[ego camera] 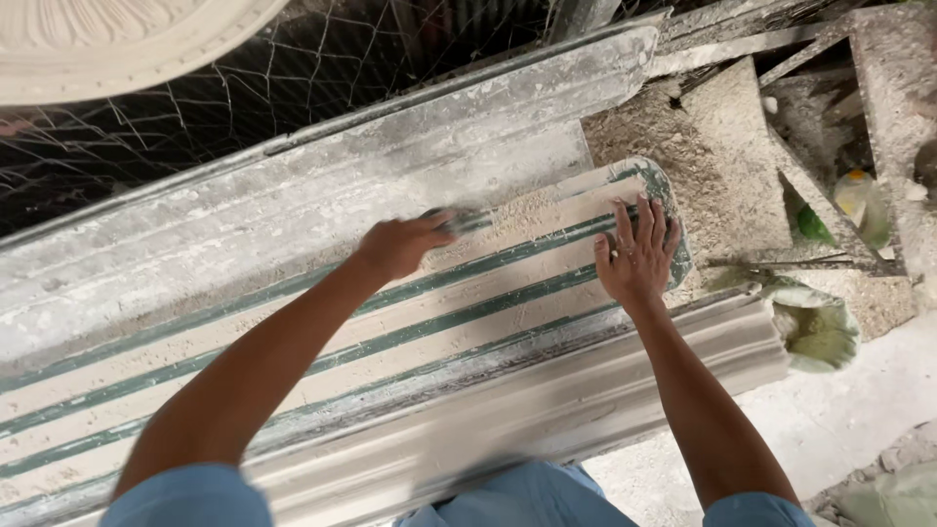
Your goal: The person uses a small metal scraper to smooth and clean the surface of a long white gypsum mold with green stripes. They work along the length of the mold, removing excess material and refining the edges.
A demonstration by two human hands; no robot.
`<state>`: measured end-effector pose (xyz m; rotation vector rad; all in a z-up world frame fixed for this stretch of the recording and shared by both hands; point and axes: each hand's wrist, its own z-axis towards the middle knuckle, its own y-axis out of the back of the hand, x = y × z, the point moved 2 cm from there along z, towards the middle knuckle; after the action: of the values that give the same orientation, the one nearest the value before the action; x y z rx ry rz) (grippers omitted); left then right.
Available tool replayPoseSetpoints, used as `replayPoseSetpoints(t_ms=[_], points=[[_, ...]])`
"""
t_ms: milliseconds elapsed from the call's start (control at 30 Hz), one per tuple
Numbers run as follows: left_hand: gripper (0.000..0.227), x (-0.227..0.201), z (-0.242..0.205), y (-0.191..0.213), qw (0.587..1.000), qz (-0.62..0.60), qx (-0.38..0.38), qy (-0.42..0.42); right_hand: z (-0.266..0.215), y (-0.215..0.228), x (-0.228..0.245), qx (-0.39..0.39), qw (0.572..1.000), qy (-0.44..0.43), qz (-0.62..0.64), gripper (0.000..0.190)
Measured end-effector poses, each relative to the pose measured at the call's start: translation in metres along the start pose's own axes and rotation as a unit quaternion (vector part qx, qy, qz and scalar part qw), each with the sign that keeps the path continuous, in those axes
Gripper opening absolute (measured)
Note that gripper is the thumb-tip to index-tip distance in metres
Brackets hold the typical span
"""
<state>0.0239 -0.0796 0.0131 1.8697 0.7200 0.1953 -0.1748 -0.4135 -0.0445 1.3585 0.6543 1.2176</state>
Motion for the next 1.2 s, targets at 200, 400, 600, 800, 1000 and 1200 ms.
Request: replayPoseSetpoints(t_ms=[200, 400, 600, 800, 1000, 1200], points=[[0.061, 0.011, -0.022, -0.001, 0.998, 0.032, 0.051, 0.019, 0.003, -0.004, -0.002, 0.001, 1.0, -0.007, -0.016, 0.059], [0.058, -0.04, 0.051, 0.004, 0.998, -0.004, -0.045, -0.042, 0.0, -0.001, 0.004, 0.004, 1.0, -0.014, 0.007, 0.057], [0.056, -0.006, -0.018, -0.004, 0.994, -0.037, 0.09, 0.049, 0.002, -0.005, -0.002, 0.004, 1.0, -0.019, -0.009, 0.058], [0.042, -0.059, 0.085, -0.003, 0.998, -0.033, -0.032, -0.049, 0.006, -0.002, -0.003, -0.019, 1.0, -0.009, -0.011, 0.057], [0.055, -0.049, 0.071, 0.005, 0.996, -0.037, -0.023, -0.082, 0.004, 0.007, 0.004, -0.036, 0.999, 0.0, 0.002, 0.053], [0.063, -0.019, 0.013, 0.002, 0.997, 0.039, 0.035, -0.056, 0.006, 0.0, -0.003, -0.026, 1.0, -0.01, -0.006, 0.055]])
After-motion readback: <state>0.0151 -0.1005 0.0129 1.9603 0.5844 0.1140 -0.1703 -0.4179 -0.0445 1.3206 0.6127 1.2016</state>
